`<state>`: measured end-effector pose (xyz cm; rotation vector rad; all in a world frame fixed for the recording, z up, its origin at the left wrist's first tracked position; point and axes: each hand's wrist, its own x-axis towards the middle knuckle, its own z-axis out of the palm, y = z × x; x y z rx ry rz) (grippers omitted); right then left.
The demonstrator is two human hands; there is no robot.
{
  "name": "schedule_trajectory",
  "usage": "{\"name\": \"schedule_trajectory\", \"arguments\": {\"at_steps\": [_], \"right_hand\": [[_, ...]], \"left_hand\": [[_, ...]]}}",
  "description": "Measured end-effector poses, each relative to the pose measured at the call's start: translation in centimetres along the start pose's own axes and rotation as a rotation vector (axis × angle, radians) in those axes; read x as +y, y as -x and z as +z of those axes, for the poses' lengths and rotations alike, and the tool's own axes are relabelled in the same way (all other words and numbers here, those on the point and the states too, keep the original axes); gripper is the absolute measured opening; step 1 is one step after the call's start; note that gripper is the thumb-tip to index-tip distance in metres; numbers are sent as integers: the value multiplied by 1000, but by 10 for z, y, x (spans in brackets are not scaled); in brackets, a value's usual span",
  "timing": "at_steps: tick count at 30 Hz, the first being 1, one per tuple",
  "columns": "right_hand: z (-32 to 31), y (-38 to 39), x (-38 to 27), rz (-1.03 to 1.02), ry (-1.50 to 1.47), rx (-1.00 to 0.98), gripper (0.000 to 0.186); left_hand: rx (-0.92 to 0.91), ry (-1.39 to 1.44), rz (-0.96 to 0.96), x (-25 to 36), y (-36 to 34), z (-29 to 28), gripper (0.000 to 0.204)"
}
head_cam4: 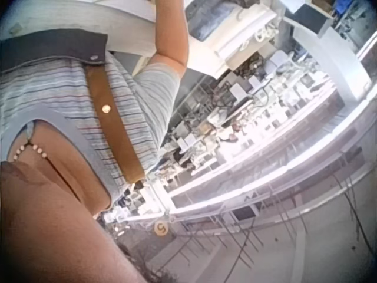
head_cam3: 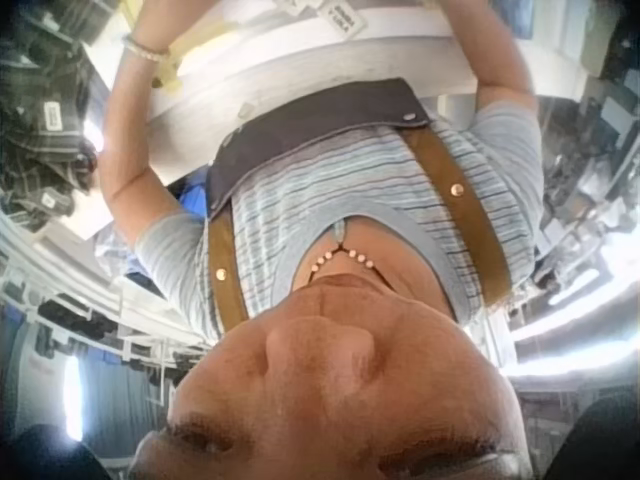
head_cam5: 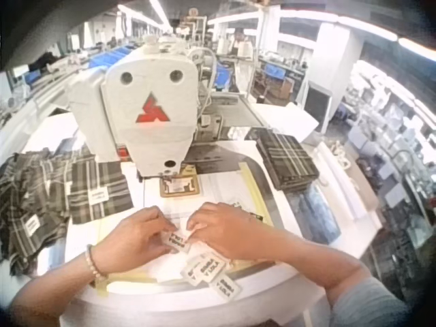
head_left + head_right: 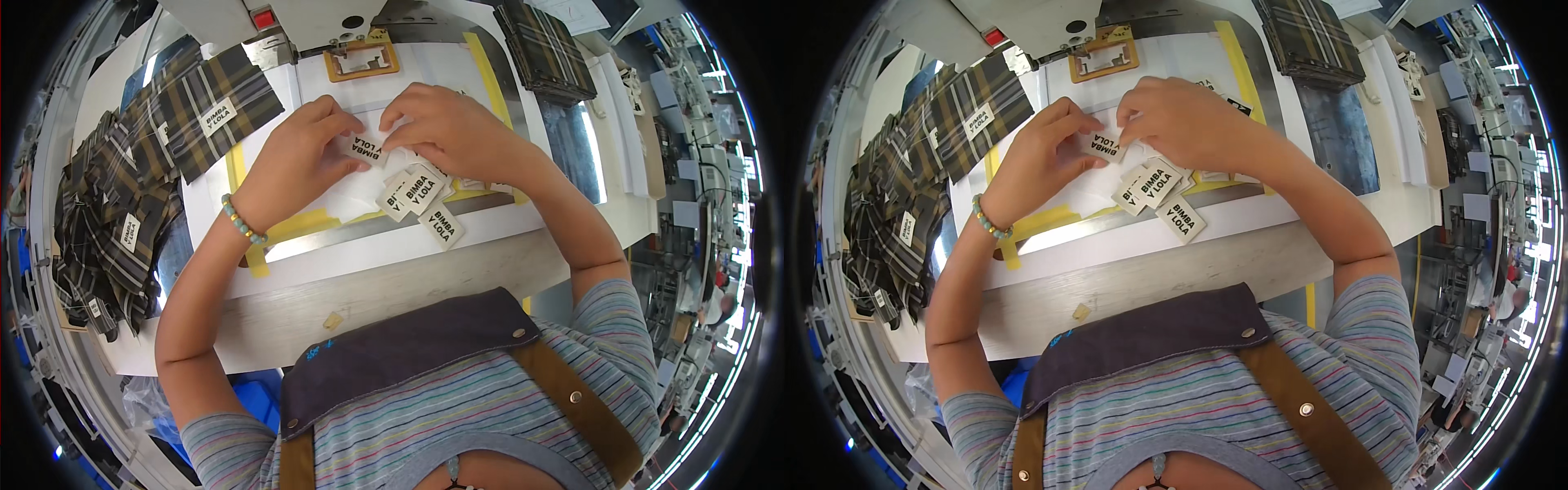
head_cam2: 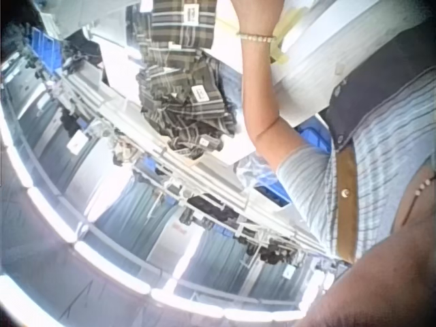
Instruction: The person operates an industrial sewing machine to attach small white labels to plaid fabric pieces. They pick up a fabric piece, place a label on it, and guide it through the machine to stitch the label in place. The finished pieces are stacked on the left side of the table.
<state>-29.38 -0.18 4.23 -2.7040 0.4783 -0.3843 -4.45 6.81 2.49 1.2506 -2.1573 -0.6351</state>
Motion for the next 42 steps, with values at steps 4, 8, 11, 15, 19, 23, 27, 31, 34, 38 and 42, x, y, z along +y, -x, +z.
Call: {"name": "schedule_trajectory", "arguments": {"at_steps": [4, 8, 11, 15, 19, 23, 27, 31, 34, 38, 42], "right_hand": [[-7, 5, 4, 107, -33, 95, 17], [-4, 0, -11, 221, -44, 41, 19], [8, -10, -19, 228, -34, 24, 25], [13, -16, -16, 243, -186, -25, 22], [11, -20, -12, 237, -248, -8, 17], [-5, -23, -15, 337, -422, -34, 13], [-13, -16, -5, 327, -560, 106, 15], [-39, 3, -2, 439, -626, 197, 17], [-49, 28, -3, 336, -853, 137, 23], [-38, 47, -39, 214, -750, -359, 25], [-8, 59, -53, 260, -542, -372, 28]], "left_hand": [[70, 59, -42, -11, 3, 8, 18], [153, 196, -73, -9, 5, 1, 14], [233, 144, 97, -1, 5, -15, 13], [208, -166, 525, 14, 13, -15, 17], [0, -342, 550, 21, 30, 8, 31], [69, -249, 413, 26, 31, 15, 70], [65, -216, 268, 18, 22, 20, 93], [57, -189, 262, 20, 14, 23, 104], [3, -192, 265, 26, 16, 22, 109], [-29, -125, 169, 24, 15, 29, 106], [-12, -211, 200, 25, 7, 38, 95]]}}
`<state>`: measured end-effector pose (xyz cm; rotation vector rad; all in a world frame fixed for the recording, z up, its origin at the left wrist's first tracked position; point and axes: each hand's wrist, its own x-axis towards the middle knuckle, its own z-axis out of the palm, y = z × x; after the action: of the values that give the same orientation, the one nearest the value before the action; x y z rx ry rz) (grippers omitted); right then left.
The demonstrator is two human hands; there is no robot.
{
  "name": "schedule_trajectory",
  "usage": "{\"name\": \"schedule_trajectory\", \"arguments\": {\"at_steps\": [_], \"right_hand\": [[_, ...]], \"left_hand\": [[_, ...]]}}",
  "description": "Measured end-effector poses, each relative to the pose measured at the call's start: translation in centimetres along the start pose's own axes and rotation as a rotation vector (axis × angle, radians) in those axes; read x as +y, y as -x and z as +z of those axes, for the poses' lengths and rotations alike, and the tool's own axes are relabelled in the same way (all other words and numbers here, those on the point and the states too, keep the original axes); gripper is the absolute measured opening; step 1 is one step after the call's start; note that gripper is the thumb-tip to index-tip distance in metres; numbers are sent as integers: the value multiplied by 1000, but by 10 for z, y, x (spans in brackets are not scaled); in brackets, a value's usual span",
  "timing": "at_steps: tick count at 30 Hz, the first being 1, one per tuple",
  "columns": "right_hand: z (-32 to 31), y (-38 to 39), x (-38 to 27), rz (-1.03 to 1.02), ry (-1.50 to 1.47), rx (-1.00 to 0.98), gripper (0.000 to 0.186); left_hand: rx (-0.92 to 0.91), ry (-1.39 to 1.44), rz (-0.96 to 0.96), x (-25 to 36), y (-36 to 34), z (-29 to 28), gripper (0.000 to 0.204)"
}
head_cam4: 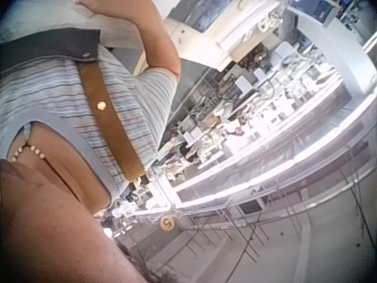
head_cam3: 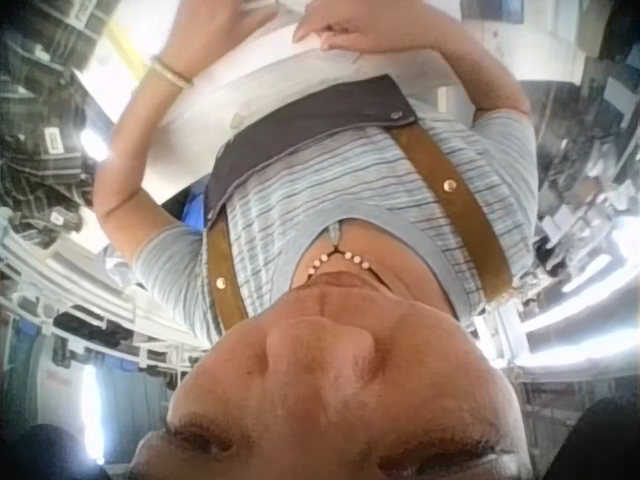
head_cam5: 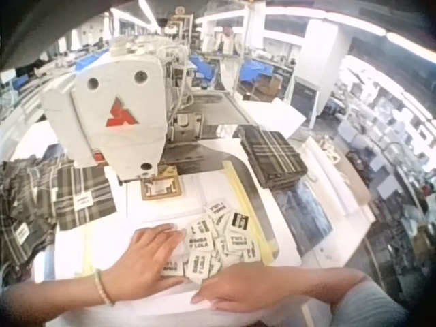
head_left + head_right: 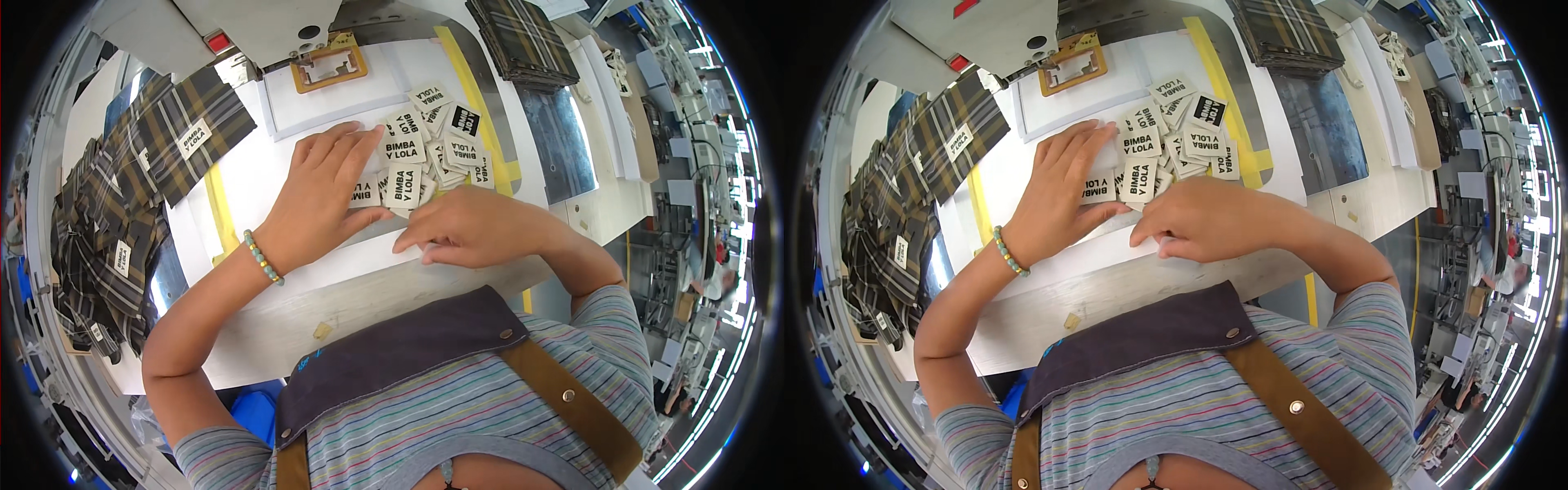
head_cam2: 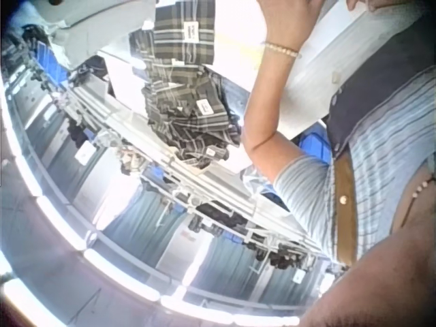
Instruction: The person operates an industrial sewing machine to attach small white labels to plaid fabric pieces. They pick up a fabric piece, place a label on it, and guide it through the machine to stitch the label in place. The finished pieces are stacked on the left side of the table.
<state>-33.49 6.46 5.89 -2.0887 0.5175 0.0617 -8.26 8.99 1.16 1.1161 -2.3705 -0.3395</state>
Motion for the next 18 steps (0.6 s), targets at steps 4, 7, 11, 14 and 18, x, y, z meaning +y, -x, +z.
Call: {"name": "schedule_trajectory", "arguments": {"at_steps": [4, 7, 11, 14, 18], "right_hand": [[-18, -6, 7, 134, 60, 130, 29], [-30, -6, 7, 190, -20, 131, 26], [-55, 2, 8, 86, -2, 326, 21], [-74, -6, 37, 41, 82, 666, 18], [-67, -16, 76, 147, 16, 746, 16]], "left_hand": [[32, -24, -12, -3, -8, 9, 93], [32, 5, -32, -2, -13, 6, 91], [44, 43, 0, 2, -14, -4, 93], [55, -3, 8, 4, -17, 1, 98], [48, -16, 13, -2, -22, 13, 103]]}}
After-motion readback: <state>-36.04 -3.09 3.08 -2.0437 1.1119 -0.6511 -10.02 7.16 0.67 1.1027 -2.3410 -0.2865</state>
